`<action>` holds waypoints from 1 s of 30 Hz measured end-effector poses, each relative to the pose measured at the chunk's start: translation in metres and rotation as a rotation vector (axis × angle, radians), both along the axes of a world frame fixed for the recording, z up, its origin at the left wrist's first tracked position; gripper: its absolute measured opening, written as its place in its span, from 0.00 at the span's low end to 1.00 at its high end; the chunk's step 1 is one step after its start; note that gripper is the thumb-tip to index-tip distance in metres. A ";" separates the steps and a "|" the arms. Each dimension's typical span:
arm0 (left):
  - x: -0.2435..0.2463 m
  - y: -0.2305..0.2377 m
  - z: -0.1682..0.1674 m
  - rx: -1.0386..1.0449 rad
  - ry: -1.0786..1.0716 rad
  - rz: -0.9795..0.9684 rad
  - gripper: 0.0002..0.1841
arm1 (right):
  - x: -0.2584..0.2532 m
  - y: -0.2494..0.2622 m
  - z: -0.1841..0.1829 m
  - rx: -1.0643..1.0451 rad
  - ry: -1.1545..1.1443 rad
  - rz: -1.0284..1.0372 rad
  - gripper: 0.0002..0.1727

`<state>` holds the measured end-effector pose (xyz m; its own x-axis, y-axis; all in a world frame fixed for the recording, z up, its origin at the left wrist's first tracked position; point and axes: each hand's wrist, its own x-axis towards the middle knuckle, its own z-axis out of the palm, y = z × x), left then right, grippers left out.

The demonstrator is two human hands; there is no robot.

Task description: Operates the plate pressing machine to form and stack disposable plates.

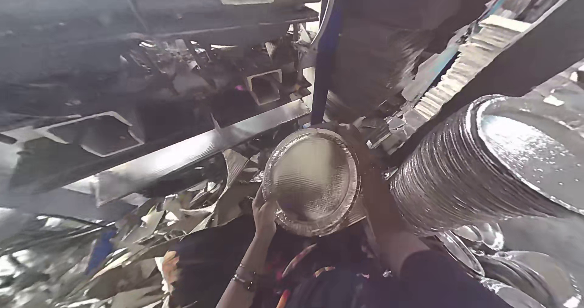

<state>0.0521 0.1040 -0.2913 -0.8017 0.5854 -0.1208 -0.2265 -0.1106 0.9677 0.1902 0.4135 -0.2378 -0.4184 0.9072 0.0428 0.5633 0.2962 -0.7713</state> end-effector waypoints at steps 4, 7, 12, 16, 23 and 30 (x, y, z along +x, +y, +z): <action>-0.010 -0.004 0.002 0.001 -0.037 0.168 0.22 | 0.031 -0.007 0.002 0.010 0.407 -0.179 0.20; -0.034 -0.018 -0.004 0.023 -0.128 0.335 0.25 | 0.070 0.028 0.005 0.261 0.014 -0.646 0.26; -0.054 -0.021 0.007 0.128 -0.175 0.457 0.28 | 0.079 -0.020 -0.019 0.122 0.130 0.143 0.27; -0.037 -0.005 0.016 0.156 -0.241 0.492 0.25 | 0.031 -0.133 -0.001 -0.564 0.094 0.757 0.13; -0.046 -0.022 0.031 0.210 -0.145 0.532 0.26 | 0.044 -0.102 -0.022 0.021 -0.425 0.136 0.21; -0.026 -0.018 0.065 0.162 -0.116 0.417 0.27 | 0.075 -0.094 0.054 -0.168 0.354 -0.032 0.34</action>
<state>0.0263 0.0857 -0.2267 -0.9592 0.2347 -0.1576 -0.2369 -0.3627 0.9013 0.2655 0.3199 -0.1838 -0.3756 0.9263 0.0297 0.2602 0.1361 -0.9559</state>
